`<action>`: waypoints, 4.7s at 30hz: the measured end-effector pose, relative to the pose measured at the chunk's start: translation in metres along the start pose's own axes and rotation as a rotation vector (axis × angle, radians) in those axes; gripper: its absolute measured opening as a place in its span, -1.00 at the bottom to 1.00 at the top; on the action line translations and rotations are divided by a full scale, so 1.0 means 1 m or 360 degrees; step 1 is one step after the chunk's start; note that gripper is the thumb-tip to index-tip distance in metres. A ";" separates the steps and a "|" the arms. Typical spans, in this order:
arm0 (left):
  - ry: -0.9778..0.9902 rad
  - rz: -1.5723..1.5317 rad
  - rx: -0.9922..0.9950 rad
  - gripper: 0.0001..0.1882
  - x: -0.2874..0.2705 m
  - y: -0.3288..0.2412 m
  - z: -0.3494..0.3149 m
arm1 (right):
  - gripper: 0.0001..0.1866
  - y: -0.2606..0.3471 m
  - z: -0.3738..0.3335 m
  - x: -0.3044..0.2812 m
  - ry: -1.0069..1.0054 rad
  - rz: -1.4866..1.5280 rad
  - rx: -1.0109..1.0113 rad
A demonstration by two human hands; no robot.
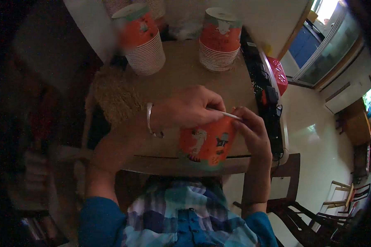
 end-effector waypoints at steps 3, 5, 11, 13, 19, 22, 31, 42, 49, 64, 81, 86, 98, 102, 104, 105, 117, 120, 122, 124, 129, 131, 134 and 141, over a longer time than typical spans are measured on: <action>-0.0009 -0.0032 -0.0048 -0.71 0.002 -0.001 -0.002 | -0.85 0.002 0.000 0.001 0.0014 0.0010 0.0007; -0.0030 -0.0118 0.0069 -0.71 -0.001 -0.001 -0.004 | -0.85 0.004 0.002 0.003 0.0028 0.0035 -0.0014; 0.0026 -0.0191 0.0028 -0.75 -0.009 0.005 -0.002 | -0.88 -0.008 0.004 -0.005 0.0004 0.0308 -0.0117; 0.0027 -0.0204 -0.0012 -0.75 -0.010 0.008 -0.004 | -0.87 -0.011 0.005 -0.006 0.0079 0.0282 -0.0119; 0.0053 -0.0278 -0.0106 -0.76 -0.009 0.004 -0.009 | -0.89 -0.008 0.004 -0.004 0.0059 0.0253 -0.0156; 0.0050 -0.0270 -0.0106 -0.77 -0.007 0.009 -0.008 | -0.87 -0.009 0.002 -0.006 -0.0031 0.0264 -0.0044; 0.0064 -0.0249 -0.0067 -0.77 -0.006 0.012 -0.005 | -0.88 -0.004 -0.001 -0.005 -0.0016 0.0177 0.0018; 0.0079 -0.0239 0.0089 -0.77 -0.007 0.025 -0.010 | -0.87 0.018 -0.012 -0.001 0.0003 0.0013 -0.0005; 0.0227 -0.0462 0.0021 -0.77 -0.005 0.020 -0.020 | -0.88 0.029 -0.015 0.009 0.0104 0.0060 -0.0140; 0.0822 -0.0853 -0.0027 -0.62 0.006 0.010 -0.010 | -0.91 0.030 -0.015 0.007 0.0168 0.0068 -0.0170; 0.0519 -0.0746 -0.0172 -0.70 -0.008 -0.001 -0.015 | -0.87 -0.001 0.006 -0.005 0.0263 0.0340 -0.0277; 0.0445 -0.0838 -0.0109 -0.71 -0.010 0.001 -0.017 | -0.88 -0.006 0.008 -0.005 0.0270 0.0518 -0.0282; 0.0367 -0.0560 -0.0098 -0.76 -0.005 -0.007 -0.012 | -0.88 0.009 0.003 -0.006 0.0192 0.0153 -0.0396; 0.0337 -0.0544 -0.0109 -0.75 -0.003 -0.003 -0.011 | -0.86 0.018 -0.003 0.004 0.0129 -0.0002 -0.0303; 0.0352 -0.0566 -0.0120 -0.73 -0.002 -0.002 -0.009 | -0.85 0.023 -0.006 0.007 0.0109 -0.0002 -0.0306; 0.0353 -0.0568 -0.0120 -0.73 -0.002 -0.002 -0.008 | -0.81 0.026 -0.007 0.008 0.0075 0.0010 -0.0238; 0.0480 -0.0864 -0.0132 -0.72 0.004 -0.002 -0.008 | -0.81 0.005 0.002 -0.004 0.0222 0.0168 -0.0385; 0.0482 -0.0794 -0.0141 -0.73 0.004 -0.001 -0.005 | -0.83 0.003 0.003 -0.004 0.0227 0.0227 -0.0394; 0.0484 -0.0804 -0.0145 -0.72 0.004 -0.002 -0.006 | -0.82 0.002 0.003 -0.005 0.0220 0.0247 -0.0404; 0.0498 -0.0800 -0.0150 -0.72 0.001 -0.009 -0.007 | -0.77 0.002 0.004 -0.007 0.0239 0.0289 -0.0408; 0.0517 -0.0894 -0.0140 -0.70 -0.003 -0.007 -0.009 | -0.76 -0.008 0.005 -0.010 0.0231 0.0457 -0.0375; 0.0540 -0.0856 -0.0097 -0.69 -0.003 -0.005 -0.008 | -0.77 -0.011 0.006 -0.011 0.0246 0.0496 -0.0357; 0.0543 -0.0908 -0.0110 -0.69 -0.002 -0.003 -0.007 | -0.78 -0.012 0.007 -0.011 0.0241 0.0536 -0.0353; 0.0526 -0.0860 -0.0110 -0.71 -0.002 -0.005 -0.007 | -0.79 -0.011 0.006 -0.015 0.0269 0.0507 -0.0344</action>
Point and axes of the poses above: each hand's wrist, its own z-axis towards the middle knuckle, its own x-axis out of the palm, y = z × x, the point moved 3 cm from there along z, towards the middle knuckle, and after that the axes turned 4 degrees about -y, right-handed, at the moved point
